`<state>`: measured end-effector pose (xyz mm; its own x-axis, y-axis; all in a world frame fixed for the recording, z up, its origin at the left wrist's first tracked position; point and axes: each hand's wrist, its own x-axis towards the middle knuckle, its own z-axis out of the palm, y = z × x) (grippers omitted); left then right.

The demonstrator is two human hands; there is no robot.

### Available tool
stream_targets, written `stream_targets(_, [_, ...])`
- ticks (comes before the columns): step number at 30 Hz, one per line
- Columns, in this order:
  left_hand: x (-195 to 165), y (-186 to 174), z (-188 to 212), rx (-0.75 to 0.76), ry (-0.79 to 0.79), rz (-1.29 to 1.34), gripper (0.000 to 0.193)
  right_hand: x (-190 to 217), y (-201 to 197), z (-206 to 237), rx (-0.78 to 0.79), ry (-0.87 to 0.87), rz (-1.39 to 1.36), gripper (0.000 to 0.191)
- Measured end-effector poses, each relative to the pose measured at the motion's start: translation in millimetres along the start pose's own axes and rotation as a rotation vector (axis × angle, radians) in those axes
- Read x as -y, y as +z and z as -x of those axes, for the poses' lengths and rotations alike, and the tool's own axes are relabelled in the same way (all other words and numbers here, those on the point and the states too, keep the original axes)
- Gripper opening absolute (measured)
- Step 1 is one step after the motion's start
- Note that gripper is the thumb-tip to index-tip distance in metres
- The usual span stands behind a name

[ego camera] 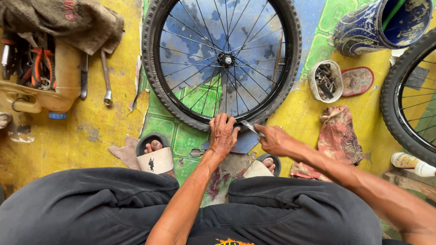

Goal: The person uses a tire lever to pry the tire bead off the rim of a bicycle wheel. They then lift the tire off the rim and remove the inner tube from inside the tire.

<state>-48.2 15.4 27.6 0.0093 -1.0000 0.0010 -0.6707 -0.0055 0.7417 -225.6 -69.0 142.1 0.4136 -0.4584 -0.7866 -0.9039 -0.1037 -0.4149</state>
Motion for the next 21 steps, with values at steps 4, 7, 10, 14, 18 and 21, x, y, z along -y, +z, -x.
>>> stream_targets(4, [0, 1, 3, 0.033, 0.039, -0.046, 0.023, -10, 40, 23, -0.061, 0.234, -0.44, 0.056])
stream_targets(7, [5, 0, 13, 0.01, 0.153, -0.13, 0.027, -23, 72, 19, -0.513, -0.283, -0.183, 0.057])
stream_targets(10, [7, 0, 27, 0.038, 0.246, -0.256, 0.04, -40, 98, 10, -0.525, -0.232, -0.192, 0.065])
stream_targets(14, [2, 3, 45, 0.12, 0.267, -0.459, 0.061, -58, 114, 1, -0.554, -0.263, -0.133, 0.068])
stream_targets(18, [-6, 7, 54, 0.311, 0.235, -0.711, 0.069, -63, 118, 0, -0.581, -0.295, -0.141, 0.069])
stream_targets(21, [-7, 5, 51, 0.348, 0.226, -0.724, 0.071, -63, 115, 0, -0.594, -0.302, -0.112, 0.068])
